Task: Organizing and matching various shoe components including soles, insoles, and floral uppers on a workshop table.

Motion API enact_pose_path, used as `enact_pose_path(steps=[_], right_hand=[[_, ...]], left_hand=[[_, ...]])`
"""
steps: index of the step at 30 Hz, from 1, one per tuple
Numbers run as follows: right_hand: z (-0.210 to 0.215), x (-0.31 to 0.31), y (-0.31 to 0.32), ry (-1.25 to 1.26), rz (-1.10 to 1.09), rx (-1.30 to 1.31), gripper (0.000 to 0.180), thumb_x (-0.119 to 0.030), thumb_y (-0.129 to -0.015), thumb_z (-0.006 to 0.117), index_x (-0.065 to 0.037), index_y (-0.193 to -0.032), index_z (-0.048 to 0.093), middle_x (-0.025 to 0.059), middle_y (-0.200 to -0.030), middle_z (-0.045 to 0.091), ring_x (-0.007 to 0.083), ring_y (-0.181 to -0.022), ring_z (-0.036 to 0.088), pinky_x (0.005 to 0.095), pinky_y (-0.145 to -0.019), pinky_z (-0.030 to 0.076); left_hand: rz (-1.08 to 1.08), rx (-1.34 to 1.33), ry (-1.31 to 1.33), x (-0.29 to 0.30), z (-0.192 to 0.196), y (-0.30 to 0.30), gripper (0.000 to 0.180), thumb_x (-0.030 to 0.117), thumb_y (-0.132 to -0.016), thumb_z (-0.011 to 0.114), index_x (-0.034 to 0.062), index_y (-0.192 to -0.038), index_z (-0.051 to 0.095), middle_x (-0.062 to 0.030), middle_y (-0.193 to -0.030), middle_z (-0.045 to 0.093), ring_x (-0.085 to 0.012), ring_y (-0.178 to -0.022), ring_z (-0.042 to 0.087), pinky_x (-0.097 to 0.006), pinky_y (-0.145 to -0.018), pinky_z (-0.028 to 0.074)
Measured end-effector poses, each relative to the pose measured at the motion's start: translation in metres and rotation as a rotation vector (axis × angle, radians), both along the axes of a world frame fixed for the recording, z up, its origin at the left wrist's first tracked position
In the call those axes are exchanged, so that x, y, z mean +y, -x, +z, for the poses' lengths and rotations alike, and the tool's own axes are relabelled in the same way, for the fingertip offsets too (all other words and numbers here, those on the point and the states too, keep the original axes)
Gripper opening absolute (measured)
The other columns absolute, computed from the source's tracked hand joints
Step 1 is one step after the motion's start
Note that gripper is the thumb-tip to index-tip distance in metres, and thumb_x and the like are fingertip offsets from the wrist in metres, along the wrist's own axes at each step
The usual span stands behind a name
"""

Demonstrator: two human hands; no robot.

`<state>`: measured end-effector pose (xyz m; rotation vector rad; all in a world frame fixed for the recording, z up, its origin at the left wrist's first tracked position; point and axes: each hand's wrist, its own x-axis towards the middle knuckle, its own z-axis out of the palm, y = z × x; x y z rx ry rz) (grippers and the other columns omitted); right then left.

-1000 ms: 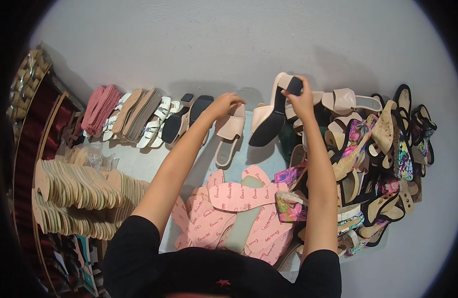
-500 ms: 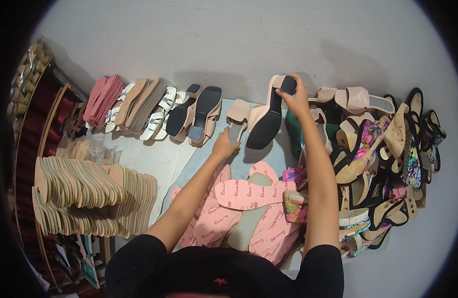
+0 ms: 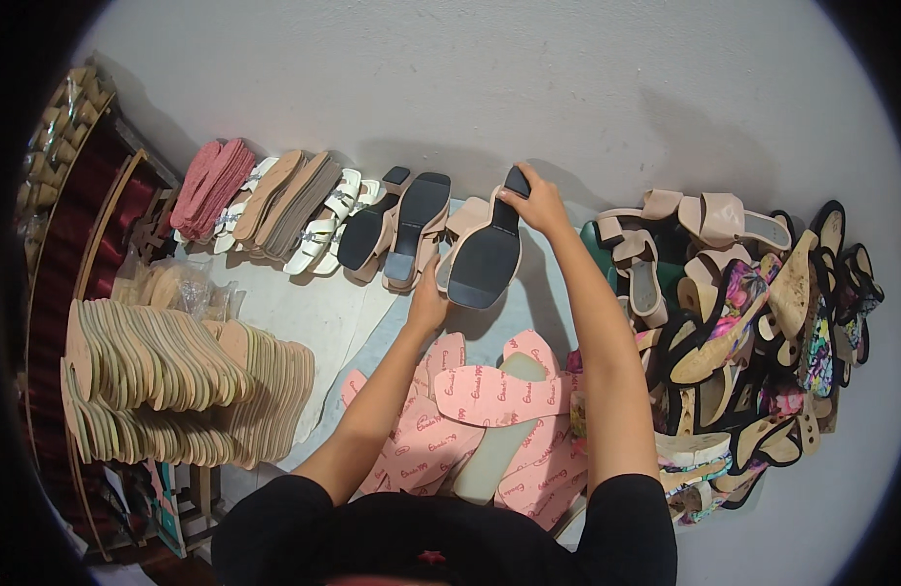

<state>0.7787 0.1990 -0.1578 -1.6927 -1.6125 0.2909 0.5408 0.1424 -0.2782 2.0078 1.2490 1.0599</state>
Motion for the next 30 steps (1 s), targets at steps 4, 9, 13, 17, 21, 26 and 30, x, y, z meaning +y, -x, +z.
enact_pose_path(steps=[4,9,13,17,21,26,30], right_hand=[[-0.031,0.024,0.015,0.059,-0.012,-0.047,0.066,-0.038,-0.066,0.07,-0.009,-0.12,0.048,0.0272,-0.097,0.058,0.0416,-0.092,0.056,0.0431,-0.081,0.044],[-0.072,0.051,0.035,0.134,0.002,-0.011,0.065,-0.031,-0.067,0.072,-0.009,-0.122,0.046,0.0267,-0.1,0.058,0.0413,-0.095,0.055,0.0425,-0.083,0.044],[-0.108,0.06,0.048,0.116,-0.067,0.087,0.066,-0.026,-0.068,0.071,-0.009,-0.124,0.042,0.0258,-0.103,0.057,0.0396,-0.098,0.055,0.0419,-0.084,0.043],[-0.106,0.062,0.063,0.137,-0.164,0.137,0.062,-0.023,-0.07,0.07,-0.007,-0.123,0.042,0.0229,-0.103,0.058,0.0395,-0.095,0.055,0.0437,-0.081,0.043],[-0.096,0.06,0.071,0.047,-0.233,0.047,0.058,-0.022,-0.07,0.069,-0.009,-0.121,0.044,0.0207,-0.103,0.057,0.0371,-0.096,0.054,0.0433,-0.08,0.043],[-0.077,0.051,0.088,0.265,-0.415,0.05,0.067,-0.029,-0.071,0.068,-0.007,-0.126,0.036,0.0219,-0.109,0.052,0.0365,-0.101,0.052,0.0425,-0.081,0.044],[-0.079,0.05,0.086,0.457,-0.599,0.101,0.085,-0.041,-0.066,0.069,-0.004,-0.13,0.028,0.0254,-0.115,0.046,0.0394,-0.103,0.05,0.0435,-0.083,0.045]], left_hand=[[-0.016,-0.113,0.169,-0.004,-0.016,0.014,0.061,0.016,-0.066,0.072,0.0,-0.118,0.045,-0.0205,-0.116,0.05,-0.0343,-0.105,0.05,-0.038,-0.087,0.04],[0.07,-0.097,0.108,-0.014,-0.026,0.015,0.049,0.015,-0.062,0.073,-0.0012,-0.103,0.052,-0.0206,-0.103,0.054,-0.0368,-0.096,0.051,-0.039,-0.081,0.041],[0.053,-0.064,0.091,-0.012,-0.038,0.014,0.05,0.017,-0.064,0.072,-0.0032,-0.103,0.049,-0.0219,-0.102,0.052,-0.0383,-0.098,0.048,-0.04,-0.085,0.039],[0.086,-0.125,-0.001,-0.011,-0.037,0.013,0.047,0.012,-0.063,0.07,-0.001,-0.102,0.049,-0.0186,-0.097,0.053,-0.036,-0.092,0.05,-0.039,-0.081,0.04],[0.089,-0.151,0.014,-0.009,-0.043,0.012,0.047,0.012,-0.062,0.07,-0.0018,-0.102,0.049,-0.0186,-0.096,0.053,-0.035,-0.092,0.05,-0.038,-0.081,0.04],[0.113,-0.119,-0.017,-0.01,-0.046,0.012,0.045,0.01,-0.062,0.069,-0.0023,-0.1,0.049,-0.0177,-0.095,0.052,-0.033,-0.094,0.048,-0.038,-0.081,0.04],[0.125,-0.08,-0.084,-0.01,-0.048,0.008,0.044,0.011,-0.061,0.07,-0.002,-0.098,0.049,-0.0167,-0.093,0.052,-0.0329,-0.094,0.047,-0.039,-0.081,0.04]])
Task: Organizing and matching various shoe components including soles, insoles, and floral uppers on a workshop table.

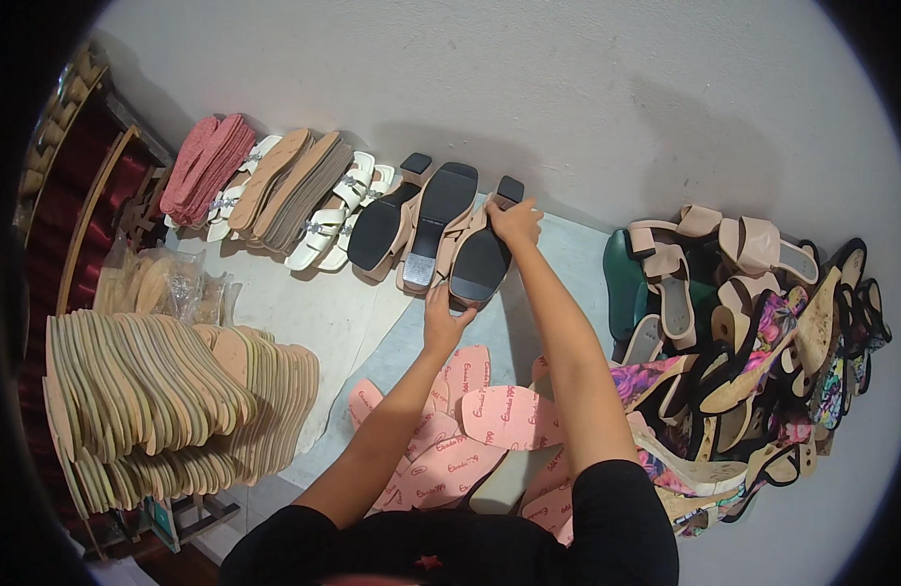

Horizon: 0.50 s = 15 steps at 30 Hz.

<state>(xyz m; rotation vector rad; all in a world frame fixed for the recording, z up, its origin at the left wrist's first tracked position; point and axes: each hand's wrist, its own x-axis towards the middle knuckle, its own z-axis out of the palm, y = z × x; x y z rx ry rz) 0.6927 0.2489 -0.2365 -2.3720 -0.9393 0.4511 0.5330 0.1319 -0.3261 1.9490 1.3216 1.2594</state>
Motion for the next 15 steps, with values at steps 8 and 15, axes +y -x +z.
enact_pose_path(steps=[8,15], right_hand=[[-0.01,-0.004,0.019,0.207,-0.051,0.358,0.096,-0.046,-0.061,0.064,0.007,-0.131,0.024,0.0315,-0.13,0.026,0.0461,-0.113,0.039,0.047,-0.093,0.037],[-0.03,0.012,0.014,0.287,-0.02,0.209,0.083,-0.045,-0.066,0.061,0.0,-0.129,0.029,0.0292,-0.124,0.031,0.0446,-0.111,0.042,0.0456,-0.091,0.038]], left_hand=[[0.03,0.049,0.049,0.0,-0.005,0.009,0.047,0.013,-0.059,0.075,-0.0032,-0.095,0.05,-0.0169,-0.095,0.053,-0.0353,-0.095,0.047,-0.041,-0.081,0.039],[0.027,0.073,0.017,-0.001,0.003,0.004,0.05,0.015,-0.06,0.075,-0.0045,-0.099,0.05,-0.0186,-0.097,0.053,-0.0365,-0.096,0.046,-0.041,-0.083,0.038]])
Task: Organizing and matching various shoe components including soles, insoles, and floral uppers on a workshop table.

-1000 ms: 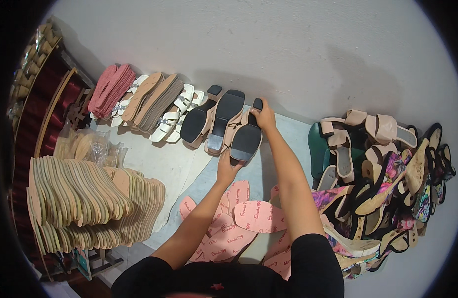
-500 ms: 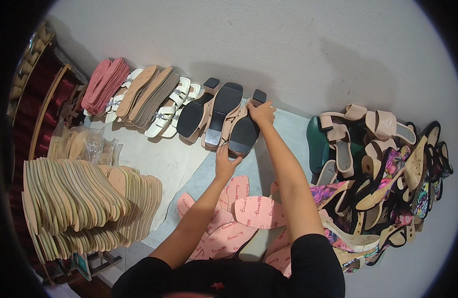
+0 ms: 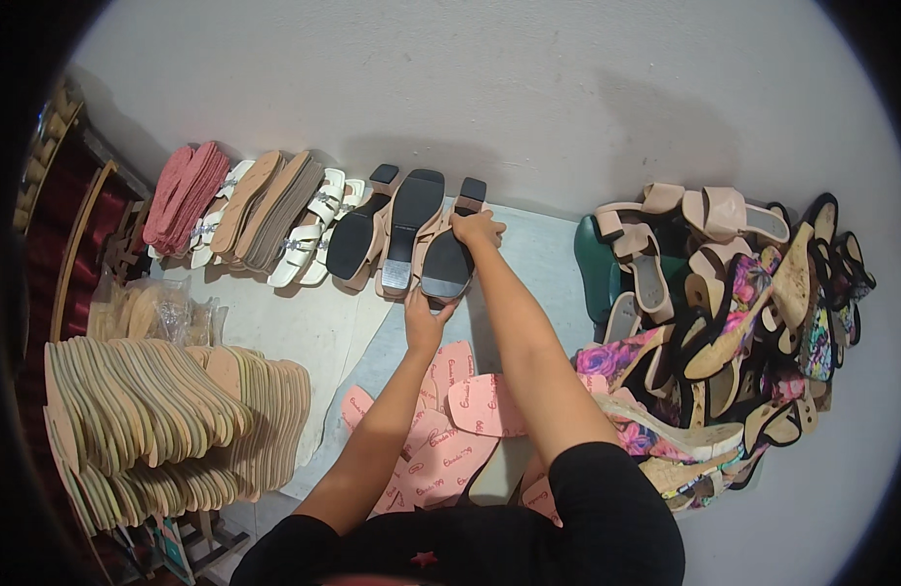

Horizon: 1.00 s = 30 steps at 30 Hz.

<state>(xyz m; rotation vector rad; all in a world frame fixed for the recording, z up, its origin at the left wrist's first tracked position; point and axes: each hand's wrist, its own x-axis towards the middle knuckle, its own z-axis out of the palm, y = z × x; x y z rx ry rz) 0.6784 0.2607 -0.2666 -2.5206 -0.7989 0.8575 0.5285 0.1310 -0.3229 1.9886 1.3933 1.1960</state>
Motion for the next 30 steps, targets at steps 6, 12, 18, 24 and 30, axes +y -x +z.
enact_pose_path(steps=[6,12,18,24,30], right_hand=[[0.012,-0.038,-0.037,-0.244,0.115,0.557,0.082,-0.049,-0.072,0.059,0.006,-0.127,0.032,0.0298,-0.129,0.032,0.0453,-0.116,0.038,0.0518,-0.09,0.038],[0.143,-0.142,-0.078,-0.183,0.448,0.304,0.064,-0.05,-0.076,0.058,-0.001,-0.117,0.048,0.0204,-0.116,0.047,0.0353,-0.106,0.048,0.0504,-0.082,0.044],[0.202,-0.256,-0.196,-0.541,0.415,-0.432,0.051,-0.036,-0.077,0.062,0.004,-0.107,0.054,0.02,-0.093,0.061,0.0259,-0.083,0.059,0.0345,-0.073,0.047],[0.208,-0.336,-0.185,-0.322,0.279,-0.783,0.055,-0.042,-0.072,0.062,-0.002,-0.109,0.054,0.0231,-0.112,0.049,0.0373,-0.11,0.041,0.0427,-0.094,0.032],[0.195,-0.362,-0.178,-0.122,0.323,-1.037,0.052,-0.044,-0.069,0.065,-0.012,-0.109,0.057,0.0129,-0.114,0.05,0.0301,-0.114,0.039,0.0427,-0.095,0.031]], left_hand=[[-0.036,0.052,0.118,-0.001,0.006,-0.013,0.056,0.019,-0.063,0.074,-0.0058,-0.105,0.047,-0.0193,-0.106,0.052,-0.0365,-0.105,0.043,-0.041,-0.09,0.035],[0.007,-0.012,0.209,-0.001,0.003,-0.003,0.062,0.015,-0.061,0.075,-0.0043,-0.112,0.045,-0.0196,-0.11,0.051,-0.0359,-0.109,0.042,-0.04,-0.092,0.034],[-0.127,0.049,0.538,0.005,0.017,0.024,0.066,0.022,-0.065,0.074,-0.0045,-0.118,0.045,-0.0172,-0.105,0.056,-0.0237,-0.092,0.055,-0.032,-0.078,0.045],[-0.173,-0.117,0.314,-0.077,0.118,0.014,0.05,0.028,-0.076,0.064,-0.0021,-0.114,0.05,-0.0204,-0.109,0.055,-0.0272,-0.1,0.054,-0.034,-0.085,0.042],[-0.561,0.026,0.06,-0.171,0.199,-0.058,0.048,0.034,-0.075,0.062,0.0043,-0.112,0.053,-0.0168,-0.116,0.051,-0.0343,-0.116,0.039,-0.042,-0.097,0.031]])
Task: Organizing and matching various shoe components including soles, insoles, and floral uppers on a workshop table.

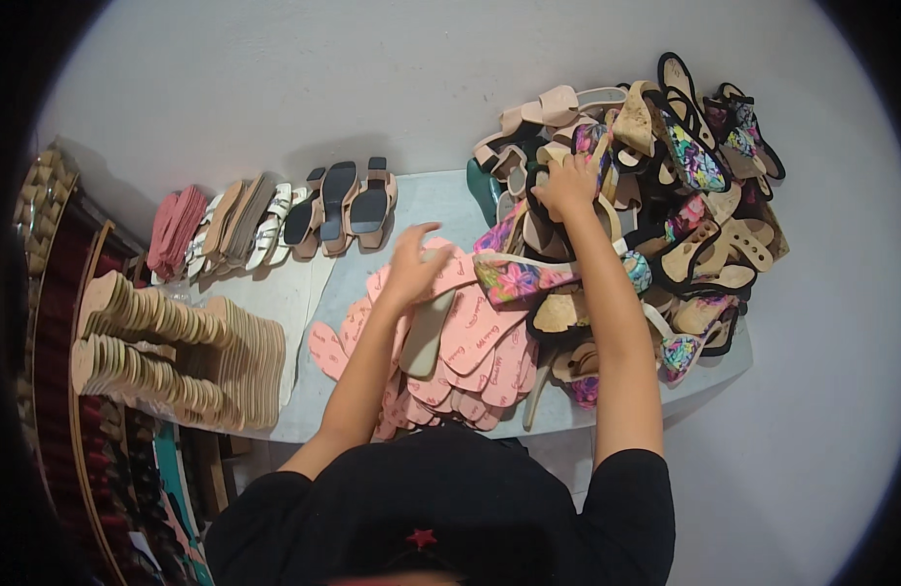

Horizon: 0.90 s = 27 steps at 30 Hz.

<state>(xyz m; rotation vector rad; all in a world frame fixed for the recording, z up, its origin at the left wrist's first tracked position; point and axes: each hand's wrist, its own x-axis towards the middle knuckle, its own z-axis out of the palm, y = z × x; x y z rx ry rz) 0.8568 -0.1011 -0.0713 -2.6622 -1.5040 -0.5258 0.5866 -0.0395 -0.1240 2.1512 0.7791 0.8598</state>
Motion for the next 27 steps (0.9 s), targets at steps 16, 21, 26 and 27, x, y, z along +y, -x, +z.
enact_pose_path(steps=[16,21,26,27], right_hand=[[0.047,0.043,0.032,0.144,-0.186,0.241,0.072,-0.055,-0.072,0.055,-0.005,-0.122,0.046,0.0217,-0.13,0.038,0.0409,-0.12,0.035,0.0616,-0.097,0.018],[0.001,0.115,0.033,0.088,-0.133,0.365,0.067,-0.049,-0.073,0.057,-0.002,-0.119,0.046,0.0205,-0.126,0.041,0.0346,-0.117,0.039,0.0473,-0.095,0.032],[-0.075,0.138,0.015,0.088,-0.322,0.286,0.069,-0.042,-0.071,0.061,-0.003,-0.124,0.04,0.0224,-0.125,0.039,0.0395,-0.119,0.034,0.0498,-0.092,0.035],[-0.087,0.138,0.006,0.138,-0.36,0.159,0.073,-0.042,-0.068,0.065,-0.003,-0.123,0.038,0.0232,-0.123,0.041,0.0394,-0.12,0.034,0.0501,-0.092,0.036]], left_hand=[[-0.34,0.156,-0.207,-0.057,-0.04,-0.057,0.075,0.045,-0.065,0.064,0.0162,-0.13,0.04,-0.0114,-0.138,0.03,-0.0452,-0.123,0.025,-0.051,-0.099,0.027],[-0.404,0.176,-0.259,-0.065,-0.035,-0.049,0.08,0.047,-0.063,0.065,0.0107,-0.13,0.038,-0.015,-0.136,0.028,-0.0425,-0.121,0.027,-0.056,-0.093,0.031],[-0.479,0.261,-0.147,-0.054,-0.032,-0.036,0.076,0.049,-0.063,0.065,0.0034,-0.12,0.043,-0.0184,-0.137,0.027,-0.0376,-0.126,0.024,-0.055,-0.094,0.03],[-0.533,0.119,-0.094,-0.05,-0.042,-0.033,0.075,0.047,-0.064,0.065,0.0038,-0.12,0.044,-0.0189,-0.137,0.027,-0.0376,-0.127,0.021,-0.053,-0.096,0.029]])
